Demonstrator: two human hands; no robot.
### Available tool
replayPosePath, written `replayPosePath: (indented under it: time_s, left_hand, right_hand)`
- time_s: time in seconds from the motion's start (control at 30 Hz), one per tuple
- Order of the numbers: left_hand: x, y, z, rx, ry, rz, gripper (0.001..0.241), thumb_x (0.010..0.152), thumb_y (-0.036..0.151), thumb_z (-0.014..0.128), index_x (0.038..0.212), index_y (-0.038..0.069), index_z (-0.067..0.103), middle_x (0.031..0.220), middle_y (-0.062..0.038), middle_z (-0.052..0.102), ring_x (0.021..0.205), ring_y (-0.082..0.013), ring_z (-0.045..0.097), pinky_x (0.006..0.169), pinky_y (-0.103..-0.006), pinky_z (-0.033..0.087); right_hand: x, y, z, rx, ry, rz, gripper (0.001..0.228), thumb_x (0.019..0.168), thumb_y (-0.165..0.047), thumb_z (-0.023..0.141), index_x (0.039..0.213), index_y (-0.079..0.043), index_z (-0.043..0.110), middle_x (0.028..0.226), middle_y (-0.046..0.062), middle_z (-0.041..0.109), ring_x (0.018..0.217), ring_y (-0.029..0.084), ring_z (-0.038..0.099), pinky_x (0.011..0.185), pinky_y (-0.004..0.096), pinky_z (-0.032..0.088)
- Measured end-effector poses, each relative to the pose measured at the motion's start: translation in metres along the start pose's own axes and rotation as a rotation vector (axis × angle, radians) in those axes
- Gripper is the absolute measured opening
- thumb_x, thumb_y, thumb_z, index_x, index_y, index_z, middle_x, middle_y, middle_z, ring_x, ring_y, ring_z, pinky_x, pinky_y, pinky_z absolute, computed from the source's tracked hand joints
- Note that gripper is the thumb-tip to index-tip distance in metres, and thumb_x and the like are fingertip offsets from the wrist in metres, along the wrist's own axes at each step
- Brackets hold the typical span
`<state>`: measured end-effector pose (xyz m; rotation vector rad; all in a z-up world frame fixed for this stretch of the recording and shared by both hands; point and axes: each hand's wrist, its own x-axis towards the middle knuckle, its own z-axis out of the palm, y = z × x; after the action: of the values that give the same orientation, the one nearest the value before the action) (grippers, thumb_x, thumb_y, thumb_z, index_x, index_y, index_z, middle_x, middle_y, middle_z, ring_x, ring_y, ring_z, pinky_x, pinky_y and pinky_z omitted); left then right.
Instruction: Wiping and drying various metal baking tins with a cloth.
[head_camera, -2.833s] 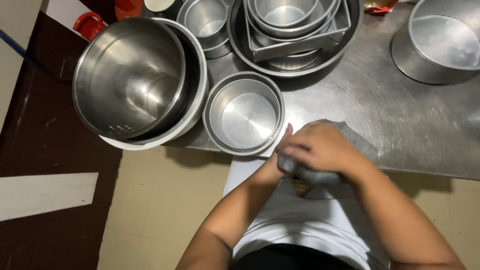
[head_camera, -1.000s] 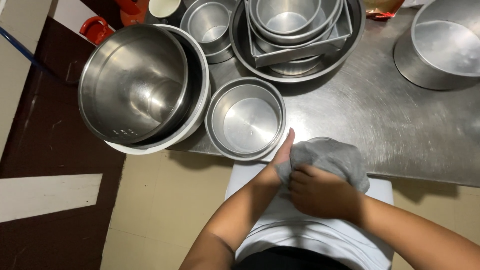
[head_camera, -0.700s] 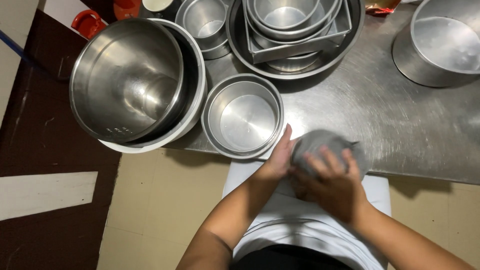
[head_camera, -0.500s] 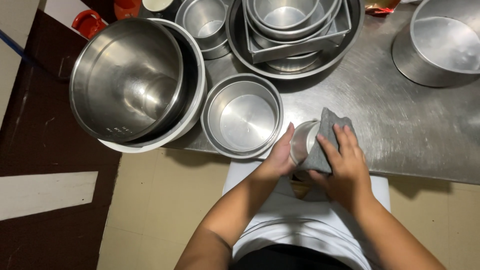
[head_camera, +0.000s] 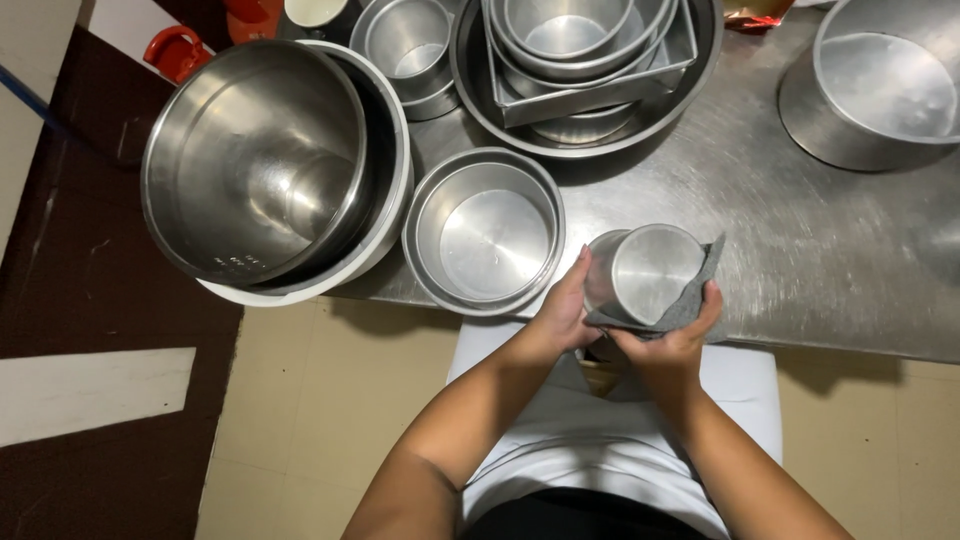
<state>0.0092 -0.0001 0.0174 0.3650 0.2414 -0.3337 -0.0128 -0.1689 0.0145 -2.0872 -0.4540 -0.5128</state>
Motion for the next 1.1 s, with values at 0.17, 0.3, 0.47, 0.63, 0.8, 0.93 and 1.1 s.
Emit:
replayPosePath:
  time_s: [0.17,0.3,0.47,0.63,0.8,0.93,1.1]
  left_hand:
    - [0.001,-0.002,-0.003,0.013,0.032,0.019,0.071,0.107,0.058,0.042,0.153,0.006,0.035,0.146,-0.021,0.048,0.137,-0.0349,0.048,0.114,-0.0497,0.044]
    - [0.002,-0.003,0.001,-0.038,0.05,-0.028,0.068,0.108,0.057,0.043,0.15,0.004,0.043,0.144,-0.022,0.052,0.134,-0.0343,0.054,0.112,-0.0464,0.047]
    - [0.017,-0.011,-0.024,-0.16,0.199,-0.06,0.045,0.11,0.037,0.051,0.135,0.0,0.058,0.13,-0.017,0.064,0.118,-0.0281,0.066,0.102,-0.0443,0.057]
    - [0.027,-0.01,-0.038,-0.245,0.102,-0.071,0.043,0.111,0.036,0.05,0.134,0.001,0.06,0.127,-0.016,0.066,0.115,-0.0274,0.067,0.1,-0.043,0.057]
    - [0.035,-0.018,-0.076,-0.201,-0.145,-0.051,0.039,0.121,0.034,0.048,0.136,0.001,0.06,0.124,-0.017,0.066,0.113,-0.0284,0.067,0.097,-0.042,0.056]
    - [0.034,-0.014,-0.06,-0.123,-0.033,-0.079,0.046,0.12,0.039,0.041,0.138,0.001,0.059,0.129,-0.016,0.066,0.114,-0.0267,0.068,0.1,-0.0411,0.057]
    - [0.019,-0.001,-0.022,-0.091,-0.036,-0.115,0.057,0.114,0.05,0.035,0.14,0.003,0.056,0.128,-0.016,0.067,0.114,-0.0264,0.067,0.097,-0.0427,0.057]
  right_hand:
    - [0.002,0.022,-0.009,0.082,-0.13,0.089,0.138,0.067,-0.029,0.096,0.159,0.003,-0.002,0.151,0.033,0.041,0.132,0.042,0.057,0.111,0.046,0.049]
    - [0.041,-0.008,-0.031,0.046,-0.125,-0.004,0.135,0.06,-0.03,0.099,0.157,-0.004,0.009,0.148,0.034,0.041,0.13,0.044,0.057,0.109,0.048,0.049]
    - [0.087,-0.06,-0.051,-0.08,-0.213,-0.198,0.109,0.048,-0.032,0.097,0.141,-0.01,0.044,0.148,0.035,0.041,0.127,0.053,0.054,0.105,0.054,0.047]
    - [0.097,-0.079,-0.051,-0.13,-0.189,-0.343,0.083,0.05,-0.027,0.092,0.125,-0.008,0.062,0.138,0.024,0.053,0.132,0.053,0.053,0.112,0.058,0.044]
    - [0.105,-0.086,-0.053,-0.224,-0.264,-0.359,0.061,0.057,-0.023,0.09,0.114,-0.01,0.073,0.129,0.01,0.067,0.13,0.037,0.06,0.112,0.054,0.045]
    - [0.124,-0.106,-0.056,-0.281,-0.429,-0.352,0.066,0.056,-0.02,0.084,0.12,-0.01,0.072,0.135,0.009,0.067,0.132,0.031,0.061,0.112,0.051,0.044]
    - [0.14,-0.114,-0.05,-0.366,-0.513,-0.399,0.067,0.067,-0.015,0.081,0.132,-0.008,0.066,0.143,0.014,0.062,0.136,0.033,0.057,0.112,0.051,0.042]
